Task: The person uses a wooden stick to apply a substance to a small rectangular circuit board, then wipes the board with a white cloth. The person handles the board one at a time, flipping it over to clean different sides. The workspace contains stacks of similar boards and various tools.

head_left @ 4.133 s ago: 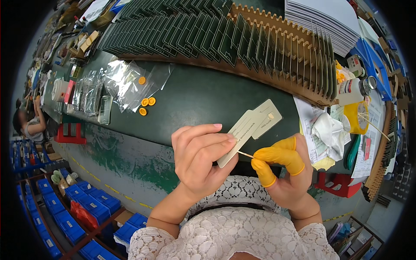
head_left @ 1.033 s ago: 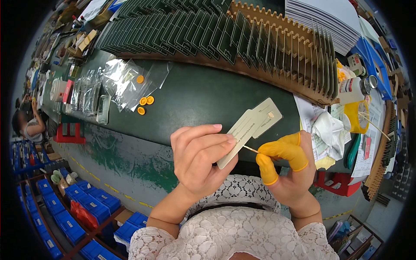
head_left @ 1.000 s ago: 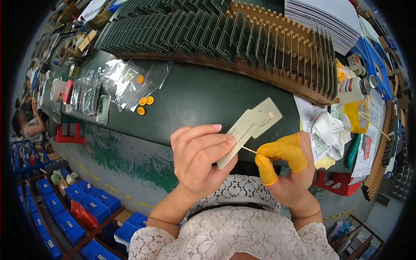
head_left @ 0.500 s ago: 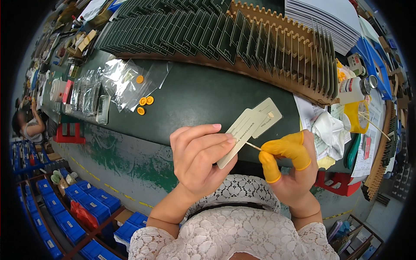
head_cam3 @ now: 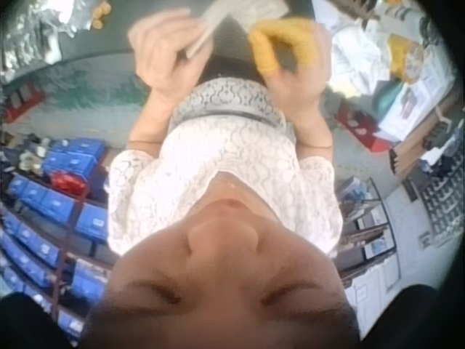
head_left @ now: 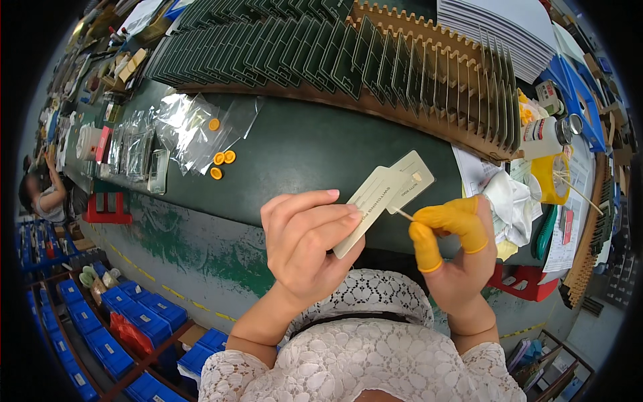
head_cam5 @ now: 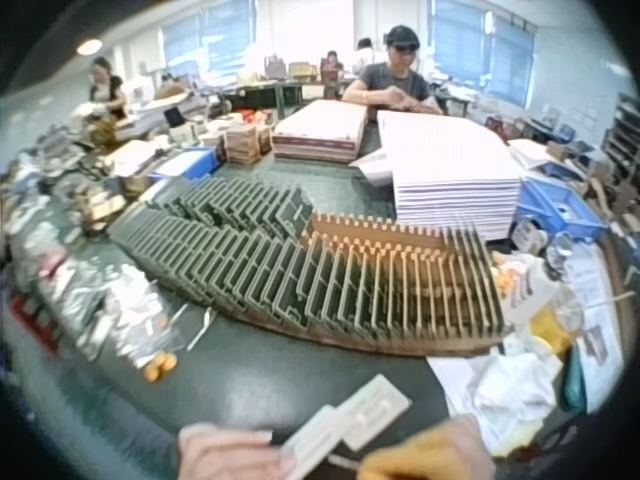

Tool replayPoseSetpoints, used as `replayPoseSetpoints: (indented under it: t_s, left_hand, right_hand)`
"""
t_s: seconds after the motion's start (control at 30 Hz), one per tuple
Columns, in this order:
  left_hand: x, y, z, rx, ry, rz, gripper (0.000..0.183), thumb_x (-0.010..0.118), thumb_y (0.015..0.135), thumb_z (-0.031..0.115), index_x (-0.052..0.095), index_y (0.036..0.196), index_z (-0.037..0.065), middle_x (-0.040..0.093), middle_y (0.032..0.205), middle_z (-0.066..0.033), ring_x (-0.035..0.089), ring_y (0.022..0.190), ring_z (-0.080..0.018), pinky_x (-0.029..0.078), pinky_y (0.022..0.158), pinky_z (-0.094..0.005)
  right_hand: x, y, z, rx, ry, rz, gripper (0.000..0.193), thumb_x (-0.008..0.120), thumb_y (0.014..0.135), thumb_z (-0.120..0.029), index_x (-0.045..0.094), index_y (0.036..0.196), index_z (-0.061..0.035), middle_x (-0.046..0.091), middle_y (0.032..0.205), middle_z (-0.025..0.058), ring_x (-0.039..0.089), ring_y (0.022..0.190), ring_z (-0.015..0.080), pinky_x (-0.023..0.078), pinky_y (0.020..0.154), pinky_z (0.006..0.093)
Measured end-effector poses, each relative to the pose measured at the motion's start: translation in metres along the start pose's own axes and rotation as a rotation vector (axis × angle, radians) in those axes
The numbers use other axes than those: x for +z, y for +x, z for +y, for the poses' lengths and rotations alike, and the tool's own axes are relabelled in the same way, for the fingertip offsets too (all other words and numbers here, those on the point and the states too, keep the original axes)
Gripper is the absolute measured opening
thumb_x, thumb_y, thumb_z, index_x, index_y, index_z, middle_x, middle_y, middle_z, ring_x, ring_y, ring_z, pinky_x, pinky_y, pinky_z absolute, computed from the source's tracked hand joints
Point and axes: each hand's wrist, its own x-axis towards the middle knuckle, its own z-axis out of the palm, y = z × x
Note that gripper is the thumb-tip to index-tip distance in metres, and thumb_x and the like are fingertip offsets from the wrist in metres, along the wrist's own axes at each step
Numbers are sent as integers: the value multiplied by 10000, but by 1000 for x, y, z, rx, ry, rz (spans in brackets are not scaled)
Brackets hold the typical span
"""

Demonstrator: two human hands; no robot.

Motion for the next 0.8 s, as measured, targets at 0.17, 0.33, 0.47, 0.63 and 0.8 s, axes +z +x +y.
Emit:
replayPoseSetpoints:
  t_s: [0.17,0.33,0.47,0.63,0.8]
  left_hand:
    - [-2,-1,-8,-70,19,50,358,801,624,-49,649,909,105,701,899,-16,676,899,-246,448,813,-358]
    - [-3,3,-6,-101,19,44,337,762,675,-126,630,911,75,691,881,-47,657,913,-270,493,814,-352]
    - [-3,3,-4,-113,6,26,321,746,705,-146,622,915,63,687,876,-62,646,925,-280,510,816,-349]
    - [-2,1,-6,-93,12,43,361,781,647,-100,644,922,88,696,892,-29,666,908,-256,467,818,-352]
    - [-3,-2,-7,-87,-1,56,373,802,616,-61,660,923,97,703,903,-16,673,901,-244,440,812,-359]
  right_hand:
    - [-2,-2,20,24,-96,0,222,788,745,-58,664,929,-66,565,774,48,501,703,240,350,664,358]
    - [5,-7,49,-74,-368,-146,237,770,724,-89,651,925,-51,521,874,78,490,803,279,353,719,392]
    - [8,-8,52,-85,-415,-154,225,766,724,-82,646,910,-46,519,866,79,497,806,279,356,719,394]
    - [11,-9,55,-92,-433,-166,217,767,721,-82,641,892,-41,521,862,81,499,801,275,359,719,394]
    - [8,-7,49,-55,-366,-158,216,775,717,-74,658,897,-48,537,835,71,501,778,267,356,708,384]
